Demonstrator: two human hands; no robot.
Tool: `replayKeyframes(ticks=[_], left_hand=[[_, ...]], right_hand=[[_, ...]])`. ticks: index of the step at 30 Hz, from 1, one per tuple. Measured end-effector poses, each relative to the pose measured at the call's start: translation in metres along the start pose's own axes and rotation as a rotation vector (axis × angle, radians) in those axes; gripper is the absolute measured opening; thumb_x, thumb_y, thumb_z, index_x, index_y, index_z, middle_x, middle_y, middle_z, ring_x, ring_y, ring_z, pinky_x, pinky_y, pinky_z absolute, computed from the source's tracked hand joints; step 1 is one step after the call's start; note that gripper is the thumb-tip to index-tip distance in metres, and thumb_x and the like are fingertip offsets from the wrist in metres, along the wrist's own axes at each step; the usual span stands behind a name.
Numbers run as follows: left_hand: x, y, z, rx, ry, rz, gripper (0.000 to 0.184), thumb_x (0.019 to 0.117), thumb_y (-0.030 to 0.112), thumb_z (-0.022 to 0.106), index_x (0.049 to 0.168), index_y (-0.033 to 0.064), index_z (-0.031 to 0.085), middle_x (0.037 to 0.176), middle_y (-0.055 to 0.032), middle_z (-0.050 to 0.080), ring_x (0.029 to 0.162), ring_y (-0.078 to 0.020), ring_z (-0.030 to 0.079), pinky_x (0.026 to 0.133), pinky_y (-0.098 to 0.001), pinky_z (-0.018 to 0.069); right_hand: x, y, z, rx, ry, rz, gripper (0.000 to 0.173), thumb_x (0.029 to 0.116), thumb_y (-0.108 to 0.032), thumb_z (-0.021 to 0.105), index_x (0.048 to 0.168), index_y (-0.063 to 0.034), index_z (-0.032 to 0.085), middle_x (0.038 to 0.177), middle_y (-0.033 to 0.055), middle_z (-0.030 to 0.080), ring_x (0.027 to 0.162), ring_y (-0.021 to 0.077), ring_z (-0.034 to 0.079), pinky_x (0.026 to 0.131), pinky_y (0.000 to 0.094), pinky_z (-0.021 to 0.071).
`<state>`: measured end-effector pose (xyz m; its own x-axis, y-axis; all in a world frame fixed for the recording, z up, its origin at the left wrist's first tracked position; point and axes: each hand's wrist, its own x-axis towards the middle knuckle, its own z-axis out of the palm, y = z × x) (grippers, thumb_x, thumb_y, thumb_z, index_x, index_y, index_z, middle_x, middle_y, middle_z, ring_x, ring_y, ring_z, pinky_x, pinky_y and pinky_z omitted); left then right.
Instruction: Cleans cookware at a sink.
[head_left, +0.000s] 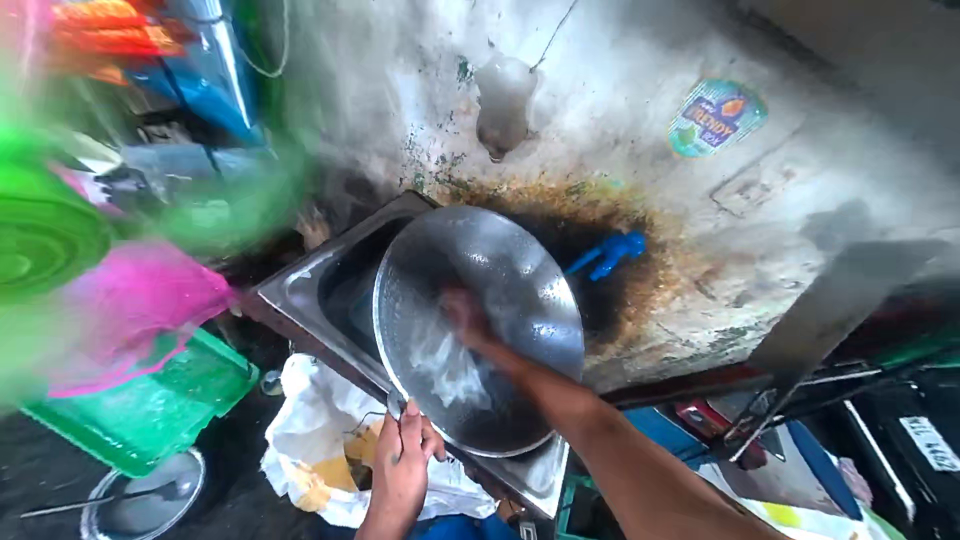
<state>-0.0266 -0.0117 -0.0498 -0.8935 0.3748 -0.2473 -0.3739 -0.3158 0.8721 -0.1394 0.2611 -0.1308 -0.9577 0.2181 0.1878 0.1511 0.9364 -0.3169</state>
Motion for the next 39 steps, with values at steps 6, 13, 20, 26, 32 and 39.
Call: replayKeyframes(ticks=[6,13,20,26,32,39], left_hand=[[0.003,-0.007,-0.005,-0.027,-0.037,0.053,0.033,0.1119,0.029,0.028,0.109,0.0046,0.050,0.059,0.0006,0.055,0.047,-0.0127,0.057,0.052,-0.0273,0.0562],[0.010,0.005,0.000,-0.126,0.037,0.039,0.042,0.1124,0.027,0.023,0.089,0.0085,0.052,0.056,0.0021,0.051,0.045,-0.0137,0.055,0.053,-0.0310,0.0584],[0.038,0.021,-0.011,-0.249,0.158,-0.102,0.045,0.1133,0.030,0.032,0.078,0.0109,0.051,0.055,0.0023,0.047,0.045,-0.0140,0.052,0.053,-0.0343,0.0577],[0.068,0.035,-0.032,-0.101,0.144,-0.298,0.038,0.1121,0.031,0.037,0.081,0.0121,0.050,0.055,0.0033,0.047,0.050,-0.0147,0.056,0.058,-0.0370,0.0590],[0.047,0.102,-0.033,-0.138,-0.006,-0.123,0.036,0.1116,0.030,0.038,0.087,0.0146,0.061,0.068,0.0040,0.062,0.062,-0.0092,0.064,0.064,-0.0296,0.0606],[0.057,0.163,0.014,-0.338,-0.100,-0.098,0.021,0.1087,0.021,0.046,0.107,0.0112,0.064,0.101,-0.0027,0.074,0.095,-0.0119,0.073,0.085,-0.0281,0.0612]], right_hand=[[-0.053,-0.074,0.010,0.334,-0.159,-0.104,0.054,0.1106,-0.032,0.038,0.158,-0.0061,0.040,0.165,0.0091,0.037,0.155,0.0220,0.030,0.129,0.0457,0.0213],[-0.136,-0.037,-0.087,0.377,-0.796,-0.191,0.056,0.1124,-0.033,0.033,0.163,-0.0092,0.028,0.171,0.0081,0.023,0.159,0.0202,0.017,0.131,0.0396,0.0118],[-0.156,-0.022,-0.178,-0.092,-0.889,0.127,0.064,0.1025,-0.066,0.040,0.149,-0.0234,0.054,0.150,0.0083,0.056,0.141,0.0309,0.051,0.116,0.0638,0.0368],[-0.171,-0.085,-0.223,-0.291,-0.855,-0.192,0.034,0.0998,-0.025,0.061,0.133,-0.0173,0.064,0.122,0.0160,0.068,0.106,0.0429,0.067,0.087,0.0682,0.0515],[-0.141,-0.114,-0.300,-0.040,-0.655,-0.390,0.024,0.0987,-0.033,0.067,0.115,-0.0176,0.075,0.101,0.0050,0.075,0.094,0.0246,0.071,0.086,0.0541,0.0556],[-0.096,-0.159,-0.395,0.076,-0.740,-0.008,0.013,0.0943,-0.013,0.074,0.106,-0.0074,0.075,0.086,0.0056,0.071,0.079,0.0119,0.066,0.077,0.0327,0.0553]])
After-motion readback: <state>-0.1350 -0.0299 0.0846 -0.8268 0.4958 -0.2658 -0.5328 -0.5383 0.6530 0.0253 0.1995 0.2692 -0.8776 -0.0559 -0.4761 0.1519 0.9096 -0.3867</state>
